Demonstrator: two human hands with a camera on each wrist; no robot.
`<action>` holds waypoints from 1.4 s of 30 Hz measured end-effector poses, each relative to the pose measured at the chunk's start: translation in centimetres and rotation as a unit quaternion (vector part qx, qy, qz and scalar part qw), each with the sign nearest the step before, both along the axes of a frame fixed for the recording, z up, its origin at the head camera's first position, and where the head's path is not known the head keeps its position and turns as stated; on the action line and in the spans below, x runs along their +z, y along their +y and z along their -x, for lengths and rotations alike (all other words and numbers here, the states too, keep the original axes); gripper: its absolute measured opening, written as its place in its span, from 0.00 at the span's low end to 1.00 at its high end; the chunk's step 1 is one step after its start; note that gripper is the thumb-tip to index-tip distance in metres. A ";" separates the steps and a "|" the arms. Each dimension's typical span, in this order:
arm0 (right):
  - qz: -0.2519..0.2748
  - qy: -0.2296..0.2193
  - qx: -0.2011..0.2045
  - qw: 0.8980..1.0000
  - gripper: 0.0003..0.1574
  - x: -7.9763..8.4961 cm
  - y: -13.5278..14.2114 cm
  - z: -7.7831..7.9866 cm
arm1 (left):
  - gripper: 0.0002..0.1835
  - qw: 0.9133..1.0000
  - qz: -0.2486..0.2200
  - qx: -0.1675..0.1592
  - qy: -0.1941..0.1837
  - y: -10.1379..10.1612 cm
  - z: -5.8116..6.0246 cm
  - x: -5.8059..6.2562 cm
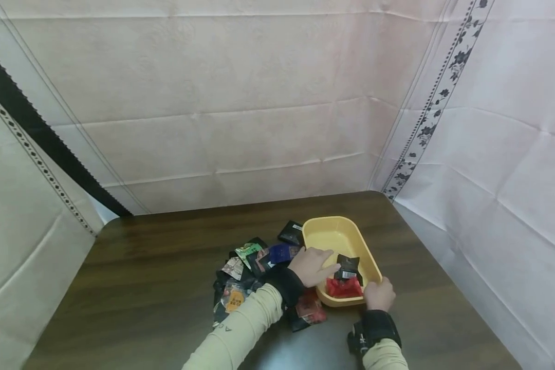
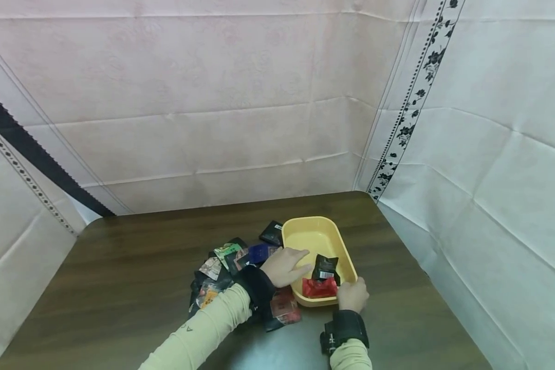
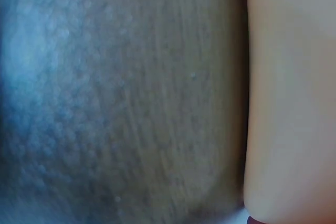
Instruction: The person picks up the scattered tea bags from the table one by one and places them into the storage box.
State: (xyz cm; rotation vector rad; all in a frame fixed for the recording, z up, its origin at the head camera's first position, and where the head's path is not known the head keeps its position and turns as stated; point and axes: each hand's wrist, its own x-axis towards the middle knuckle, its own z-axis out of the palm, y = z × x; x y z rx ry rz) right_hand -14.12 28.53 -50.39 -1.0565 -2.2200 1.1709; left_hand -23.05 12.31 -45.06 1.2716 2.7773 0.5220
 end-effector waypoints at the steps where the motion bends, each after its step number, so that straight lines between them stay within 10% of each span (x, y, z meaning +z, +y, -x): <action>1: 0.002 -0.001 -0.001 1.000 0.23 0.0 0.1 0.0 | 0.30 1.000 0.001 0.001 0.004 -0.2 0.3 -0.1; 11: 0.004 -0.011 0.003 1.000 0.23 0.2 0.1 -0.1 | 0.19 0.992 0.031 0.051 0.108 -3.4 5.4 -1.9; 17: 0.007 -0.011 -0.001 1.000 0.23 0.2 0.2 -0.3 | 0.30 0.991 0.087 0.077 0.071 -2.9 6.5 -4.0; 24: -0.011 -0.007 0.001 1.000 0.23 0.0 0.2 -0.4 | 0.27 0.977 0.150 0.067 0.139 -2.1 6.9 -6.0; 42: -0.002 0.008 -0.008 1.000 0.23 -0.1 0.0 -0.3 | 0.23 0.975 0.114 0.091 0.168 -3.3 6.3 -1.8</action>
